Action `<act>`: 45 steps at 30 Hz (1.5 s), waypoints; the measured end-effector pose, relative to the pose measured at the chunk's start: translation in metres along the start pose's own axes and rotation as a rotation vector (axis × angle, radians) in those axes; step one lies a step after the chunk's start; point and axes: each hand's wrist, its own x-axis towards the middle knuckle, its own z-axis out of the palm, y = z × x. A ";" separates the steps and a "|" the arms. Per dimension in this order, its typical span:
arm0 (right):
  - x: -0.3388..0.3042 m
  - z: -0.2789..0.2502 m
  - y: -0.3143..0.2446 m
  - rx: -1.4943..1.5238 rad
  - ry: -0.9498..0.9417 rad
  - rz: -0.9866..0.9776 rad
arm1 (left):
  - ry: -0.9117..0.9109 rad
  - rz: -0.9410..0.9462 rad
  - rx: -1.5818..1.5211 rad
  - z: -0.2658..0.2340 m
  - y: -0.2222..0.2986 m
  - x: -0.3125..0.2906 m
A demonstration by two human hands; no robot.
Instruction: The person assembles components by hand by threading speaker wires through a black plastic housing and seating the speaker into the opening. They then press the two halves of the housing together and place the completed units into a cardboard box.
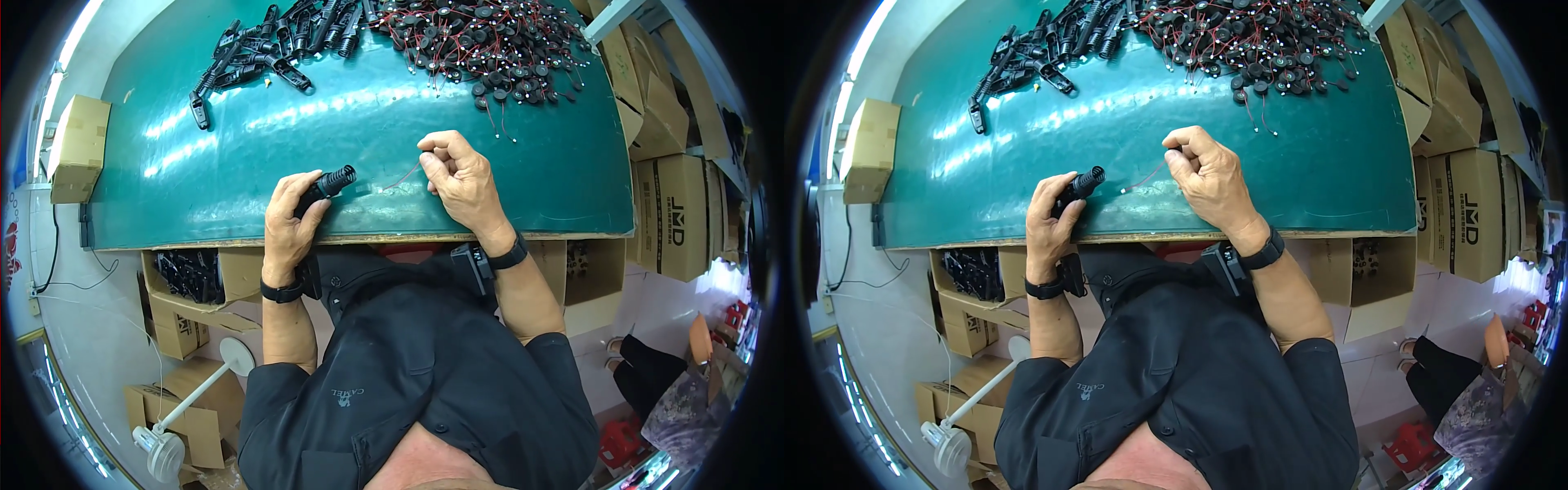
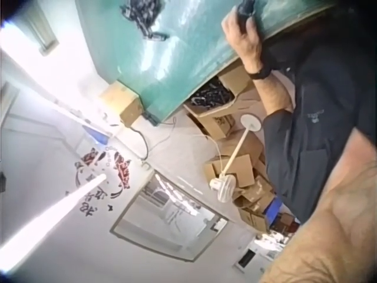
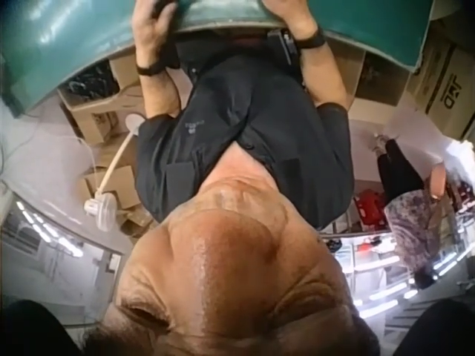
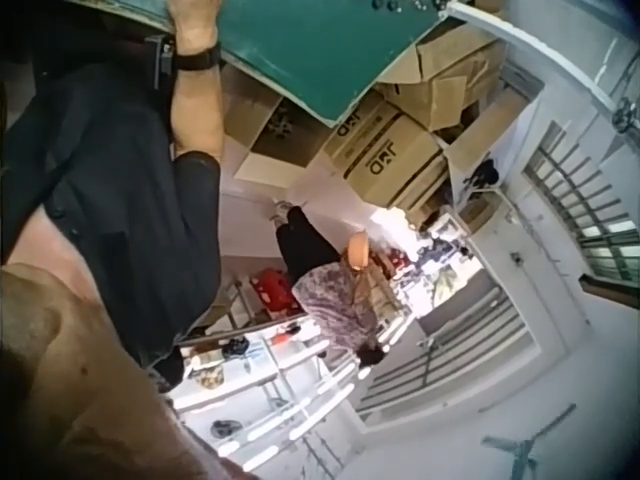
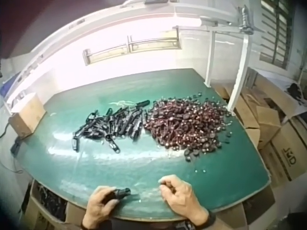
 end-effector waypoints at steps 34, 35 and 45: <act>-0.019 0.034 -0.031 -0.221 0.214 -0.923 | 0.061 0.019 -0.331 0.022 -0.014 -0.014; -0.020 0.034 -0.031 -0.221 0.217 -0.919 | 0.061 0.015 -0.353 0.022 -0.014 -0.014; -0.024 0.033 -0.028 -0.162 0.231 -0.916 | 0.027 0.035 -0.395 0.021 -0.016 -0.014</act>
